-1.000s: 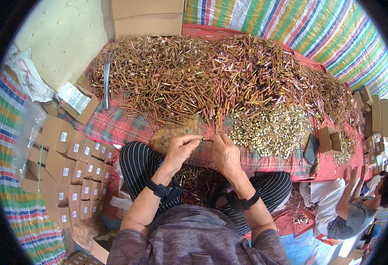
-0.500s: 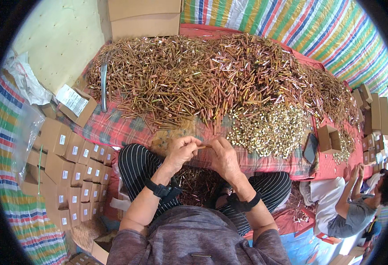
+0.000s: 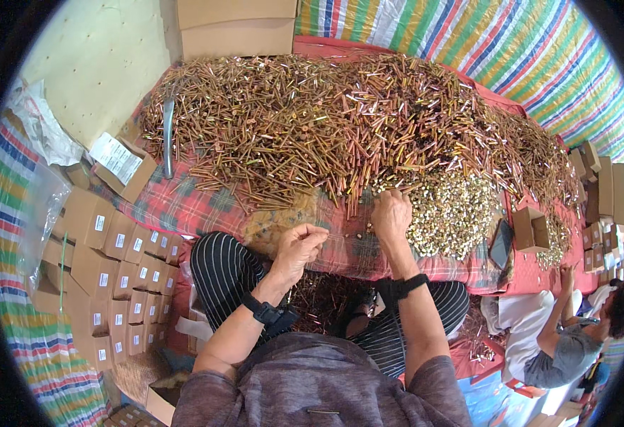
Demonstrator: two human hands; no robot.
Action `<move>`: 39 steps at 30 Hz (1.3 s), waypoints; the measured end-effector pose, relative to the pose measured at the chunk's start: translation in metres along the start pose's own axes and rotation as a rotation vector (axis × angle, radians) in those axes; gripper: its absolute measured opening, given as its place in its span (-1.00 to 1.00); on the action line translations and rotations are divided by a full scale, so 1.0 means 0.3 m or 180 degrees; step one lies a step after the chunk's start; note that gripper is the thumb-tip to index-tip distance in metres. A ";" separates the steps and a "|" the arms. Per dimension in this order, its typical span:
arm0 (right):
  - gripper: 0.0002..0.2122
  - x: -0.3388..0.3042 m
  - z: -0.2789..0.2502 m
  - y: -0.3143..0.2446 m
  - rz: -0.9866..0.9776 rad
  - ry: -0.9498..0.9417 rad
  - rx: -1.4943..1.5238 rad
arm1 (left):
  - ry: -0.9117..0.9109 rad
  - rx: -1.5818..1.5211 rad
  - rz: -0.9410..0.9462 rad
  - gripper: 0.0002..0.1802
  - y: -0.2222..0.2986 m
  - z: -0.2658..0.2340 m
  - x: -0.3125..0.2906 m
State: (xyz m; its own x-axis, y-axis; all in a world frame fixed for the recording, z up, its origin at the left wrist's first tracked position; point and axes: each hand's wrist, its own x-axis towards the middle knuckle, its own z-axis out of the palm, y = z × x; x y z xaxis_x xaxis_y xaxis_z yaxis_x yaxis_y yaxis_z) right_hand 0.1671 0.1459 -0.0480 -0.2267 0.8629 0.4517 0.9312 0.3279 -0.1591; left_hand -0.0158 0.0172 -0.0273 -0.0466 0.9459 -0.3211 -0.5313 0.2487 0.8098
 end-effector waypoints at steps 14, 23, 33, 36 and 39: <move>-0.89 -0.024 -0.086 -0.080 0.0019 -0.0451 0.1323 | 0.0222 -0.0194 0.0082 -0.98 0.034 0.007 -0.031; -0.89 -0.195 -0.254 -0.225 0.0331 -0.1271 0.4003 | 0.0266 -0.0325 -0.0122 -0.98 0.044 0.044 -0.046; -0.88 -0.196 -0.322 -0.231 0.0211 -0.1495 0.3042 | -0.0091 0.0188 0.0207 -0.92 0.052 0.051 -0.072; -0.81 -0.217 -0.286 -0.228 0.0754 -0.1612 0.3658 | -0.0093 0.0073 0.0095 -0.93 0.046 0.059 -0.071; -0.76 -0.216 -0.305 -0.240 -0.0250 -0.0568 0.3095 | -0.0024 -0.0035 0.0112 -0.92 0.038 0.059 -0.070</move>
State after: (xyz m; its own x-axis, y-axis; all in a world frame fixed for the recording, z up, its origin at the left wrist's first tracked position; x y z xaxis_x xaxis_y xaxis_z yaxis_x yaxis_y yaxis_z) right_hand 0.1410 0.0312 0.0143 -0.3919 0.8442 0.3657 0.2902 0.4906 -0.8216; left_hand -0.0059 0.0040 -0.0027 -0.0590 0.9556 -0.2887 -0.5388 0.2129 0.8151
